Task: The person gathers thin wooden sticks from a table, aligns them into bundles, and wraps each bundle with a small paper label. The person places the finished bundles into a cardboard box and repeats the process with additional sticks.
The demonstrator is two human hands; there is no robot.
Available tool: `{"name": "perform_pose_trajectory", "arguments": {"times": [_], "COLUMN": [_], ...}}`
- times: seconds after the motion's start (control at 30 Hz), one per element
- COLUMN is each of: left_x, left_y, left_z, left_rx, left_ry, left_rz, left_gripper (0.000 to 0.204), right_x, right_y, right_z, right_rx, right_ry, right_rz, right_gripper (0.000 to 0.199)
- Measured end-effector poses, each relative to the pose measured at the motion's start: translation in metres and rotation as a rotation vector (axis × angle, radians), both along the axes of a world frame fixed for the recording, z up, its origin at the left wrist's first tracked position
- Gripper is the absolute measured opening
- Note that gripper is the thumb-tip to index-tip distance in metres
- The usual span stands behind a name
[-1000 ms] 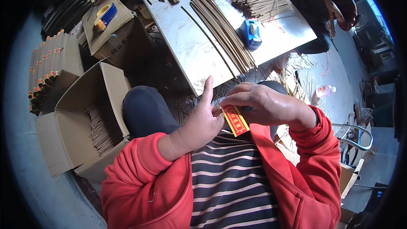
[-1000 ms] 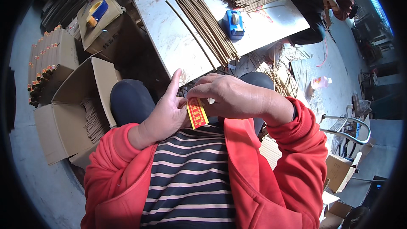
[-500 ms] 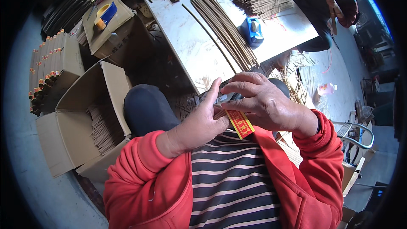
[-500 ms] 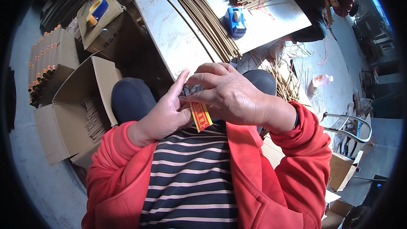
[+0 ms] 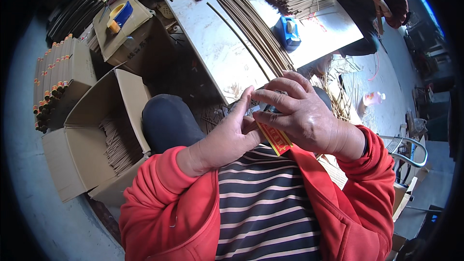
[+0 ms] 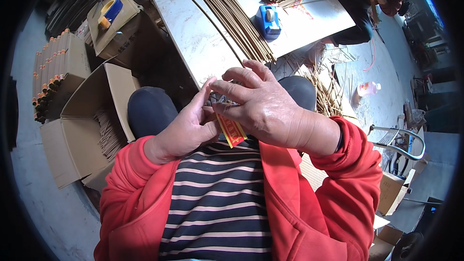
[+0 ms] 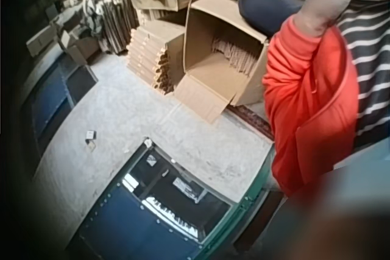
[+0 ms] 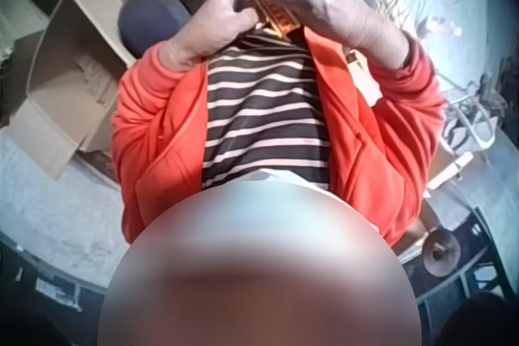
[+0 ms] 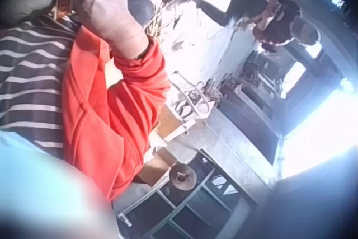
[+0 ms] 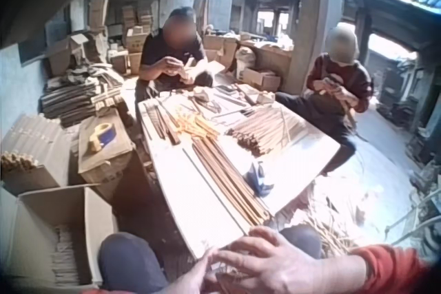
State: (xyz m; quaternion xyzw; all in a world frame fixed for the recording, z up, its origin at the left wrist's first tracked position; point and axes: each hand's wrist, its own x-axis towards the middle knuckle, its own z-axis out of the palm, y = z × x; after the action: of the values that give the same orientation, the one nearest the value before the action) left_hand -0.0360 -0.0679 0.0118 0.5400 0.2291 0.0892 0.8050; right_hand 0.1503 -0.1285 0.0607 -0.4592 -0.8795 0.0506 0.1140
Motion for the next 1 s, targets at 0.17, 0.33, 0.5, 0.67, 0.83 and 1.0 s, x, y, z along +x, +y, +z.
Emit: {"name": "perform_pose_trajectory", "arguments": {"times": [0.17,0.33,0.5,0.67,0.83,1.0], "left_x": [-0.002,-0.005,-0.009,-0.009,-0.02,-0.021], "left_y": [0.004,0.004,0.007,0.007,0.011,0.012], "left_z": [-0.005,0.002,0.004,0.014,0.005,0.01], "left_rx": [-0.137,-0.48,-0.605,-0.496,-0.425,-0.421], "left_ry": [-0.064,-0.236,-0.465,-0.42,-0.269,-0.169], "left_rz": [0.0,0.091,0.137,0.153,0.115,0.127], "left_gripper": [0.085,0.083,0.076,0.059,0.039,0.028], "right_x": [-0.002,-0.007,-0.012,-0.016,-0.018,-0.018], "right_y": [0.0,-0.001,0.002,0.007,0.006,0.007], "right_z": [-0.004,-0.011,-0.017,-0.024,-0.026,-0.035], "right_rx": [0.054,0.129,0.168,0.243,0.223,0.255], "right_ry": [-0.016,0.009,0.107,0.205,0.282,0.392], "right_rz": [-0.02,-0.033,-0.046,-0.044,-0.004,0.03], "right_gripper": [0.037,0.04,0.045,0.046,0.042,0.042]}}
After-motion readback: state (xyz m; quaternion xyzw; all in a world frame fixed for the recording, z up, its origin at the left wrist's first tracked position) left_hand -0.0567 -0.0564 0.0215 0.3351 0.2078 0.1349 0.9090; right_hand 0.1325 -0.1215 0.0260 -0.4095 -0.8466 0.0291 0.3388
